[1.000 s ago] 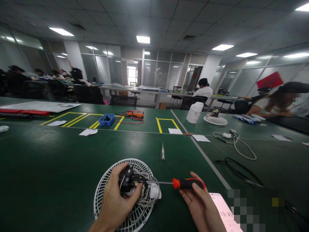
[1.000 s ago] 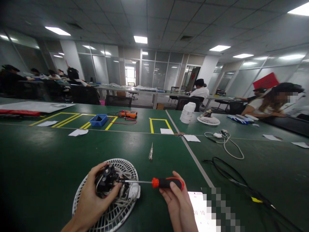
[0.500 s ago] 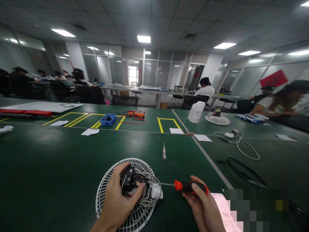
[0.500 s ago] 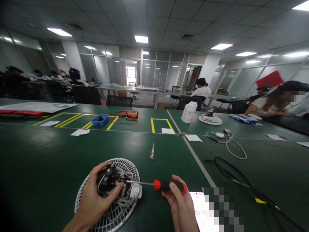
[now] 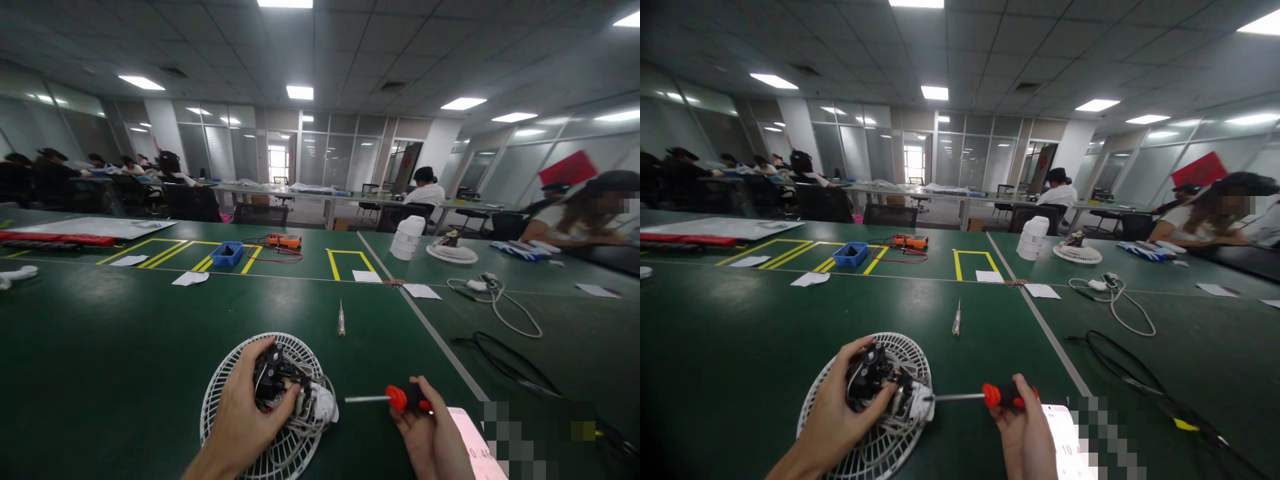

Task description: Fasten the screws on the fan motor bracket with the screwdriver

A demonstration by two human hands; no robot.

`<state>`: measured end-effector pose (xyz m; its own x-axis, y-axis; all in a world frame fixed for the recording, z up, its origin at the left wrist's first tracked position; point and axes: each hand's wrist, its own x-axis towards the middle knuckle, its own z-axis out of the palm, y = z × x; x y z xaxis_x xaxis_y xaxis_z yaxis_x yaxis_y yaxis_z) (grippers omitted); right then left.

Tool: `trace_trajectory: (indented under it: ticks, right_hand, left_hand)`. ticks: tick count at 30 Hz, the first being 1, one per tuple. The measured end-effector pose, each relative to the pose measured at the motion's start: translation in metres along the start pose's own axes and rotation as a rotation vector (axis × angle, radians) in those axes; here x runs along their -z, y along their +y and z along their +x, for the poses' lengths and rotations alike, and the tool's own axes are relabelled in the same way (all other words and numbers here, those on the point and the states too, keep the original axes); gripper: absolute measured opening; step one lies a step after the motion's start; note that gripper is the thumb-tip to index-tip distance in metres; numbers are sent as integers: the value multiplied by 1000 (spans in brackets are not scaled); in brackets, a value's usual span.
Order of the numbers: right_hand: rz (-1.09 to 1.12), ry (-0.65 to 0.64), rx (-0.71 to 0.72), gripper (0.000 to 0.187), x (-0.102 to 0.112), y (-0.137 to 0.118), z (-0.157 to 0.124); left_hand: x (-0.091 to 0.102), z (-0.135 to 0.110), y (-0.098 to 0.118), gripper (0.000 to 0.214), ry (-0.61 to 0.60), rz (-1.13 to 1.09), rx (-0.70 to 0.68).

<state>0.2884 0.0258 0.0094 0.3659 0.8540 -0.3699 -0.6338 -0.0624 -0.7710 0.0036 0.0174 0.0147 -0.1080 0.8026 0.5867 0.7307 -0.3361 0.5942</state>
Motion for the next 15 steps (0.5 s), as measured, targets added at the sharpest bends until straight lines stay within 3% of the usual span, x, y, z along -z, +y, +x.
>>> trace_trajectory:
  ticks: [4, 8, 15]
  right_hand:
    - [-49, -5, -33, 42, -7, 4, -5]
    - [-161, -152, -34, 44, -9, 12, -6]
    - [-522, -255, 208, 42, -16, 21, -21]
  left_hand:
    - [9, 4, -8, 56, -76, 52, 7]
    - [26, 6, -21, 58, -76, 70, -9]
    - [72, 8, -63, 62, -53, 168, 74]
